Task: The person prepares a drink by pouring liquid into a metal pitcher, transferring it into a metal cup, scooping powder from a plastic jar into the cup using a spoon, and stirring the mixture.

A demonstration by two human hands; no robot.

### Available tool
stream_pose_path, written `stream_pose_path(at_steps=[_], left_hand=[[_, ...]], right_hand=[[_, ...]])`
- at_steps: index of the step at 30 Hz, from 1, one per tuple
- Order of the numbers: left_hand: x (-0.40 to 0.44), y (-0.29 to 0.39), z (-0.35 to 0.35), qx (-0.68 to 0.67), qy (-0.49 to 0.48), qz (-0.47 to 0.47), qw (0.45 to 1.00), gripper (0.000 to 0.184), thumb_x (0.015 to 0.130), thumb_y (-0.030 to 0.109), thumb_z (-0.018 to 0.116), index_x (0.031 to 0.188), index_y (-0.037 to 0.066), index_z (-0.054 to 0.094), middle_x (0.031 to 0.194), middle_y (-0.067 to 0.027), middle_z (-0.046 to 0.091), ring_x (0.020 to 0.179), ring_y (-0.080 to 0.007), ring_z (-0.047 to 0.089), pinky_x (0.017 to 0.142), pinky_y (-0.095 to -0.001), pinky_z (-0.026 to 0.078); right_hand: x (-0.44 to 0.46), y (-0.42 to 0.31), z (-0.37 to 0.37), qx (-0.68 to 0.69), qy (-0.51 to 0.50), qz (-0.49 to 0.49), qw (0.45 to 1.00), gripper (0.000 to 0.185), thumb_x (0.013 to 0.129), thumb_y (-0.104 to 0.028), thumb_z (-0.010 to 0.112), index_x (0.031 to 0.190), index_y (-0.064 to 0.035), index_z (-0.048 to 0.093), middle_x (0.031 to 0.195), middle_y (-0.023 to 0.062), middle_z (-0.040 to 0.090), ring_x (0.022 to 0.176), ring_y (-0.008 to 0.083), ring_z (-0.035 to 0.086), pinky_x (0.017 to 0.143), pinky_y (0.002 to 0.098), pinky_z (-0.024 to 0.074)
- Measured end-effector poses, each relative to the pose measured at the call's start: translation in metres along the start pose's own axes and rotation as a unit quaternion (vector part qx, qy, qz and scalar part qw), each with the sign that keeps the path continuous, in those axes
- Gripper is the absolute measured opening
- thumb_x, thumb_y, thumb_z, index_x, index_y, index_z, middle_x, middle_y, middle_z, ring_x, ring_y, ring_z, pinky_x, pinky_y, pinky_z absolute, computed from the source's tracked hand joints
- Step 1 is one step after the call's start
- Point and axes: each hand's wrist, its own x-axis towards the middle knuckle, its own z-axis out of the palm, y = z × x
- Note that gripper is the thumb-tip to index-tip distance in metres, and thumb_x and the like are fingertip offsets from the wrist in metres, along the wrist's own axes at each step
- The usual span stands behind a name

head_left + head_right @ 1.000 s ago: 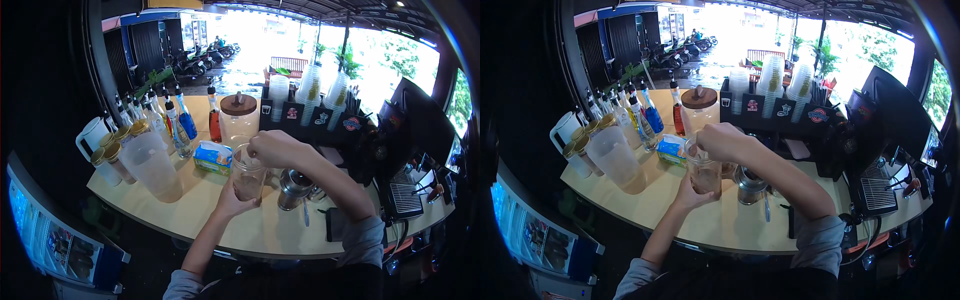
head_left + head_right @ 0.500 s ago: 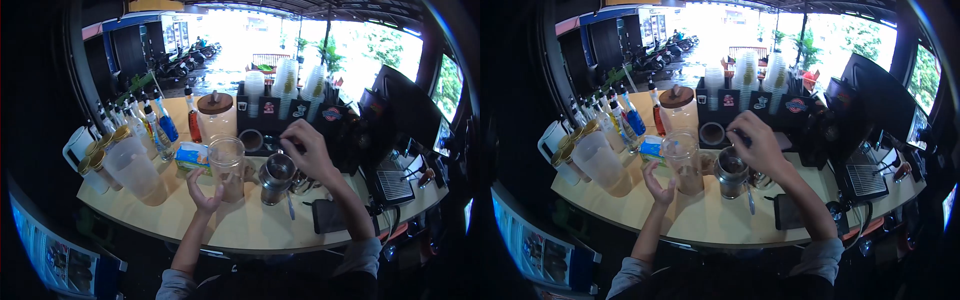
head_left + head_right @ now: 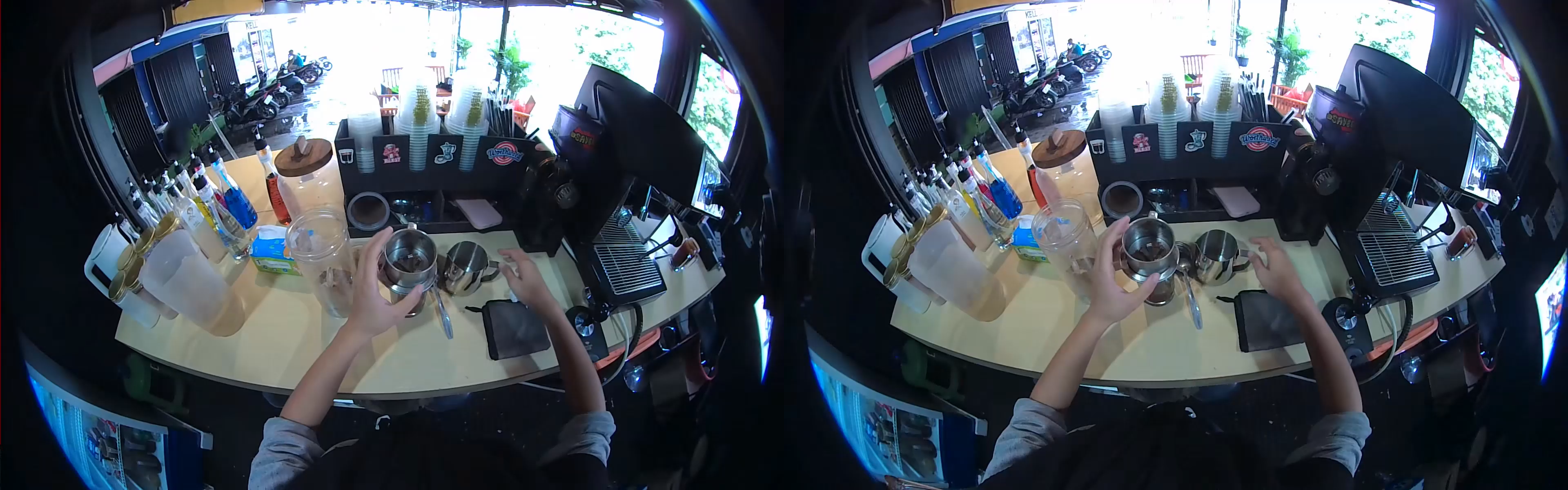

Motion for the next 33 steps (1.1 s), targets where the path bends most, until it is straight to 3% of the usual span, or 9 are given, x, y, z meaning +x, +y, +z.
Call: stream_pose_path(at_steps=[3,7,9,15,21,27,33], left_hand=[[0.005,0.002,-0.001,-0.019,0.007,-0.062,0.998,0.091,0.064,0.015,0.081,0.139,0.001,0.031,0.137,-0.0187,0.04,0.126,-0.0298,0.043,0.104,-0.0388,0.037],[0.009,-0.01,-0.004,-0.064,-0.034,-0.093,0.993,0.093,0.063,0.017,0.083,0.139,0.001,0.032,0.132,-0.0185,0.046,0.123,-0.0275,0.047,0.103,-0.038,0.038],[0.011,-0.005,-0.006,-0.076,-0.07,-0.157,0.982,0.089,0.062,0.021,0.085,0.135,0.0,0.038,0.125,-0.0172,0.053,0.116,-0.0255,0.054,0.101,-0.0372,0.041],[-0.002,-0.029,0.005,-0.065,-0.057,-0.134,0.987,0.081,0.062,0.027,0.086,0.127,0.0,0.045,0.116,-0.0141,0.059,0.107,-0.0232,0.059,0.093,-0.0356,0.046],[-0.009,-0.041,0.014,-0.113,-0.018,-0.111,0.987,0.074,0.063,0.024,0.084,0.122,0.0,0.048,0.11,-0.0115,0.058,0.103,-0.0213,0.058,0.091,-0.0342,0.047],[-0.015,-0.05,0.022,-0.134,0.011,-0.079,0.988,0.073,0.062,0.026,0.082,0.121,0.0,0.048,0.111,-0.0115,0.055,0.106,-0.0216,0.056,0.093,-0.0339,0.044],[-0.021,-0.059,0.027,-0.151,0.012,-0.081,0.985,0.078,0.063,0.031,0.081,0.125,0.0,0.045,0.117,-0.013,0.054,0.112,-0.0238,0.053,0.097,-0.0355,0.041]], right_hand=[[0.0,0.033,0.02,0.071,-0.031,0.019,0.997,0.027,0.092,-0.014,0.054,0.113,0.0014,0.055,0.103,0.0171,0.062,0.094,0.0293,0.06,0.082,0.0353,0.048],[0.001,0.037,0.032,0.155,-0.037,0.065,0.985,0.021,0.094,-0.015,0.053,0.107,0.0013,0.056,0.095,0.0119,0.063,0.092,0.0224,0.061,0.083,0.0332,0.0473],[0.005,0.057,0.044,0.268,-0.056,0.067,0.959,0.016,0.096,-0.016,0.052,0.097,-0.0006,0.055,0.088,0.0058,0.061,0.088,0.014,0.059,0.083,0.0298,0.0465],[0.009,0.049,0.052,0.338,-0.026,0.057,0.939,0.012,0.096,-0.013,0.052,0.089,-0.003,0.054,0.079,0.0001,0.056,0.076,0.0075,0.052,0.074,0.0237,0.0423],[0.031,0.028,0.035,0.336,0.004,0.026,0.941,0.013,0.096,-0.013,0.052,0.086,-0.0043,0.053,0.076,-0.0021,0.053,0.075,0.006,0.048,0.069,0.0231,0.0381],[0.052,-0.04,-0.011,0.364,-0.003,-0.037,0.931,0.011,0.095,-0.01,0.053,0.085,-0.0052,0.05,0.076,-0.0026,0.051,0.072,0.0046,0.047,0.068,0.0223,0.0386],[0.069,-0.087,-0.029,0.382,-0.074,-0.078,0.918,0.013,0.092,-0.013,0.058,0.088,-0.0068,0.048,0.076,-0.003,0.05,0.073,0.0027,0.047,0.067,0.0201,0.0395]])
